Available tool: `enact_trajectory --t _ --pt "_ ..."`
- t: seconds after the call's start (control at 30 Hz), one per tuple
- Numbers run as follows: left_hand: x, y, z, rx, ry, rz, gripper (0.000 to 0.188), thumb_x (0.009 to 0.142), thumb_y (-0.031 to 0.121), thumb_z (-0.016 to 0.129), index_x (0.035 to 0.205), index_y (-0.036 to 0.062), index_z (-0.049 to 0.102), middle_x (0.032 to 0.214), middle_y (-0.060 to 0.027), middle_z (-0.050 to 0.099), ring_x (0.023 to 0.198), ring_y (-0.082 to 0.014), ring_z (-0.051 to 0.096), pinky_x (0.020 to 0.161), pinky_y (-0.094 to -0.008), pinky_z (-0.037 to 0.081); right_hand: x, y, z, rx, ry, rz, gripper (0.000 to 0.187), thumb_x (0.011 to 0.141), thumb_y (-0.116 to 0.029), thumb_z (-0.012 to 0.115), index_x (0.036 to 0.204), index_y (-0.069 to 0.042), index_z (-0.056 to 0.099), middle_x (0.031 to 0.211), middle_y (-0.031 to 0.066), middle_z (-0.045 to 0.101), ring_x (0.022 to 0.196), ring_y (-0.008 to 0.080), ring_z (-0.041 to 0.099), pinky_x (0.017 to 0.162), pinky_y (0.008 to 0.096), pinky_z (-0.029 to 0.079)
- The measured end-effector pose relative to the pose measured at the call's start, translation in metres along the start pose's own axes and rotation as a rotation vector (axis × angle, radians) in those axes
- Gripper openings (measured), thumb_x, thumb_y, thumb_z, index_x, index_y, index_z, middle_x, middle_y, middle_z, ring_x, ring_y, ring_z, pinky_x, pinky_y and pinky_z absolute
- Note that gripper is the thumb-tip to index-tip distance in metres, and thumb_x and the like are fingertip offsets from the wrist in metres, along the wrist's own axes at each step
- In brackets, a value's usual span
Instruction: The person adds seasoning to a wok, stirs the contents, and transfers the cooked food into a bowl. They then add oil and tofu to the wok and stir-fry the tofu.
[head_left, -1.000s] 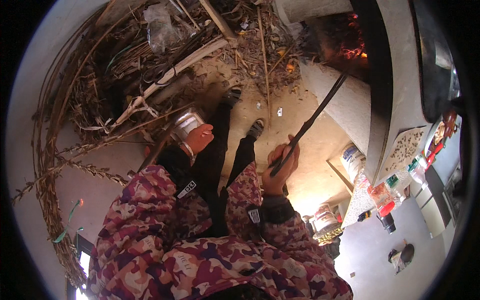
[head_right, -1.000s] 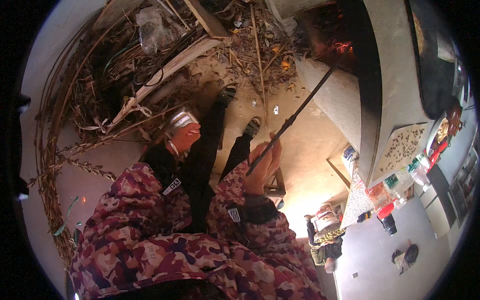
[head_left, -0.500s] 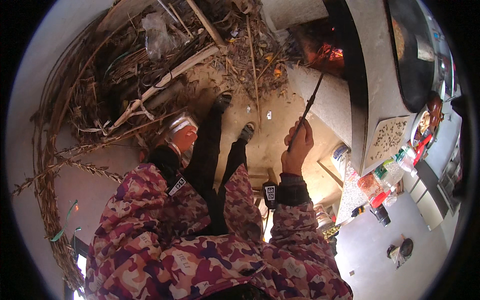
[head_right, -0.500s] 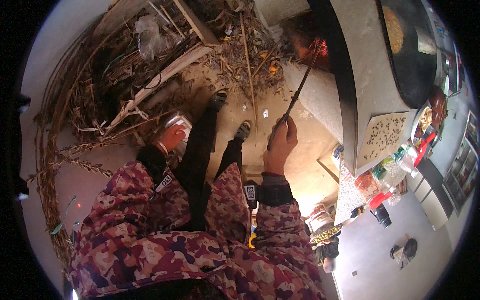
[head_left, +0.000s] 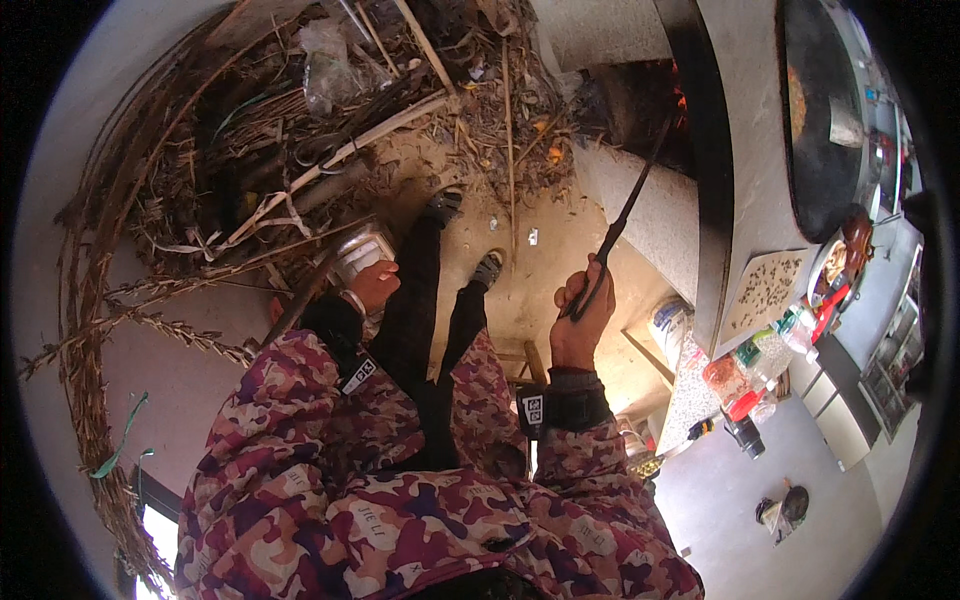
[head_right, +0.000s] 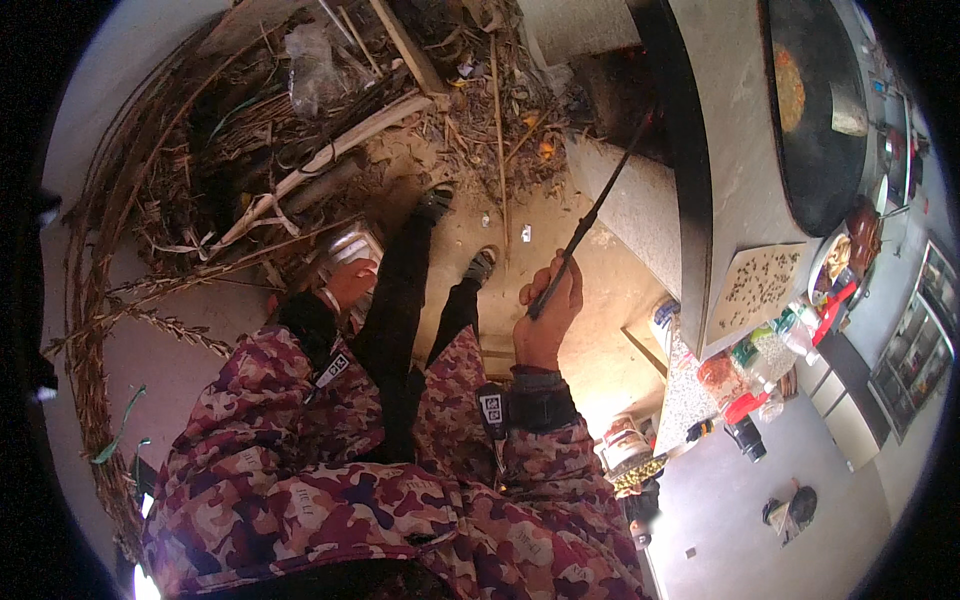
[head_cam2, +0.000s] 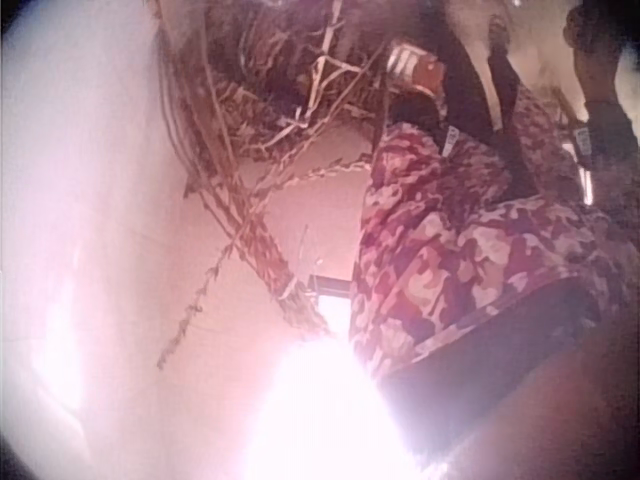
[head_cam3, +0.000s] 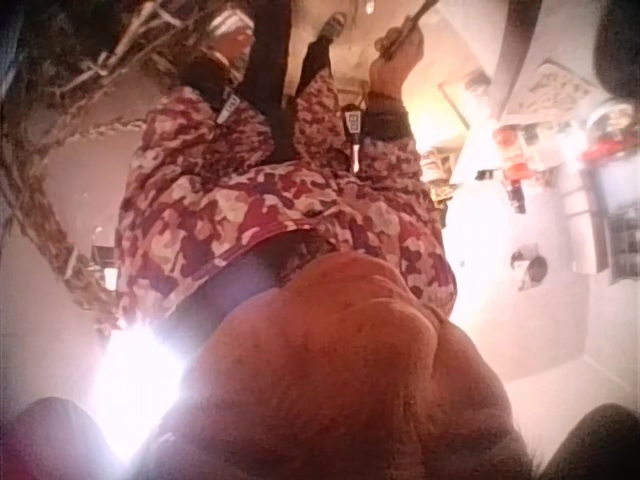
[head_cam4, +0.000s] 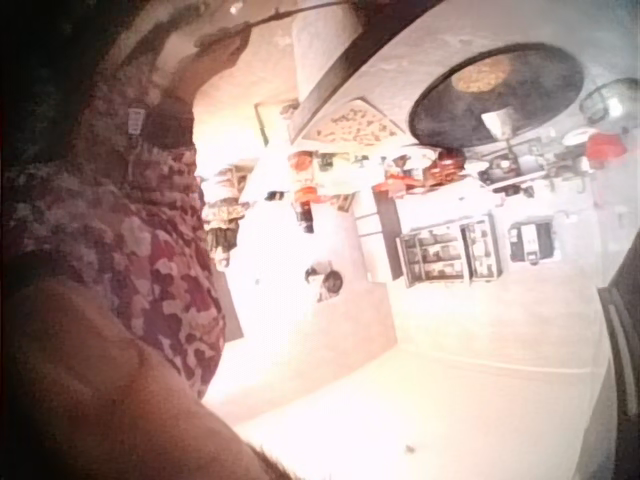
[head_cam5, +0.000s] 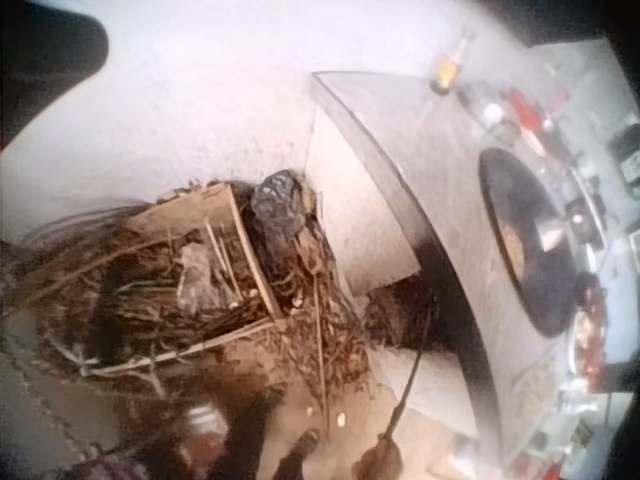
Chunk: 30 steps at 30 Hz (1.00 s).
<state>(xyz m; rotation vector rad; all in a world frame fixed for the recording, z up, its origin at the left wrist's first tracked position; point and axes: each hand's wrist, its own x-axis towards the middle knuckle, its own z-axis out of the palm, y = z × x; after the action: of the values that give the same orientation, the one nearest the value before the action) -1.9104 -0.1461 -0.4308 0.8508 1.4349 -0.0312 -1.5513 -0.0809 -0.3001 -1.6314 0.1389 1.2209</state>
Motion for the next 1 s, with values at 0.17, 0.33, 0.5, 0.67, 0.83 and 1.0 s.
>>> enact_trajectory --t 0.17,0.33,0.5,0.67,0.83,1.0 --pt "0.009 0.004 0.016 0.093 0.056 0.075 0.041 0.081 0.026 0.06 0.113 0.0006 0.056 0.095 -0.0137 0.063 0.091 -0.0284 0.061 0.079 -0.035 0.047 -0.017 -0.005 -0.021 -0.257 -0.105 -0.19 0.027 0.093 -0.023 0.05 0.11 -0.003 0.052 0.062 -0.003 0.035 0.05 0.0083 0.034 0.047 0.0248 0.035" --pt "0.026 0.013 0.036 0.117 0.018 -0.012 0.039 0.081 0.026 0.06 0.112 0.0021 0.056 0.091 -0.0136 0.063 0.088 -0.0278 0.061 0.077 -0.0352 0.047 -0.018 -0.035 -0.052 -0.036 0.092 0.052 0.027 0.093 -0.027 0.049 0.105 -0.003 0.052 0.055 -0.0042 0.03 0.048 0.0081 0.031 0.048 0.0252 0.03" --pt "0.03 0.008 0.031 0.088 0.072 0.157 0.037 0.081 0.024 0.062 0.11 0.0024 0.057 0.09 -0.0132 0.062 0.086 -0.0258 0.061 0.076 -0.034 0.047 0.004 -0.031 -0.023 0.058 -0.041 -0.058 0.026 0.093 -0.028 0.05 0.103 -0.004 0.053 0.056 -0.0042 0.034 0.048 0.0075 0.032 0.05 0.0256 0.03" --pt "0.014 -0.008 0.019 -0.023 0.057 0.034 0.032 0.082 0.021 0.062 0.106 0.0011 0.057 0.087 -0.0104 0.062 0.084 -0.0242 0.061 0.075 -0.0332 0.047 0.018 -0.007 -0.011 0.044 -0.033 0.043 0.027 0.092 -0.027 0.05 0.104 -0.003 0.053 0.054 -0.0017 0.037 0.048 0.0098 0.036 0.051 0.0274 0.033" --pt "0.017 -0.031 0.016 0.086 0.059 0.096 0.03 0.081 0.021 0.062 0.104 0.0017 0.057 0.081 -0.009 0.06 0.079 -0.0209 0.059 0.072 -0.0332 0.046 0.002 -0.028 -0.046 0.499 -0.37 0.258 0.033 0.091 -0.026 0.046 0.109 0.001 0.054 0.053 -0.0018 0.032 0.048 0.0106 0.031 0.046 0.0262 0.028" --pt "0.032 -0.051 0.003 0.138 0.017 0.096 0.032 0.078 0.023 0.064 0.102 0.0032 0.058 0.082 -0.009 0.062 0.079 -0.0217 0.06 0.072 -0.0335 0.047 -0.016 -0.043 -0.048 0.605 -0.482 0.33 0.043 0.088 -0.03 0.048 0.116 0.002 0.05 0.054 -0.0009 0.033 0.05 0.0116 0.033 0.044 0.0258 0.029"
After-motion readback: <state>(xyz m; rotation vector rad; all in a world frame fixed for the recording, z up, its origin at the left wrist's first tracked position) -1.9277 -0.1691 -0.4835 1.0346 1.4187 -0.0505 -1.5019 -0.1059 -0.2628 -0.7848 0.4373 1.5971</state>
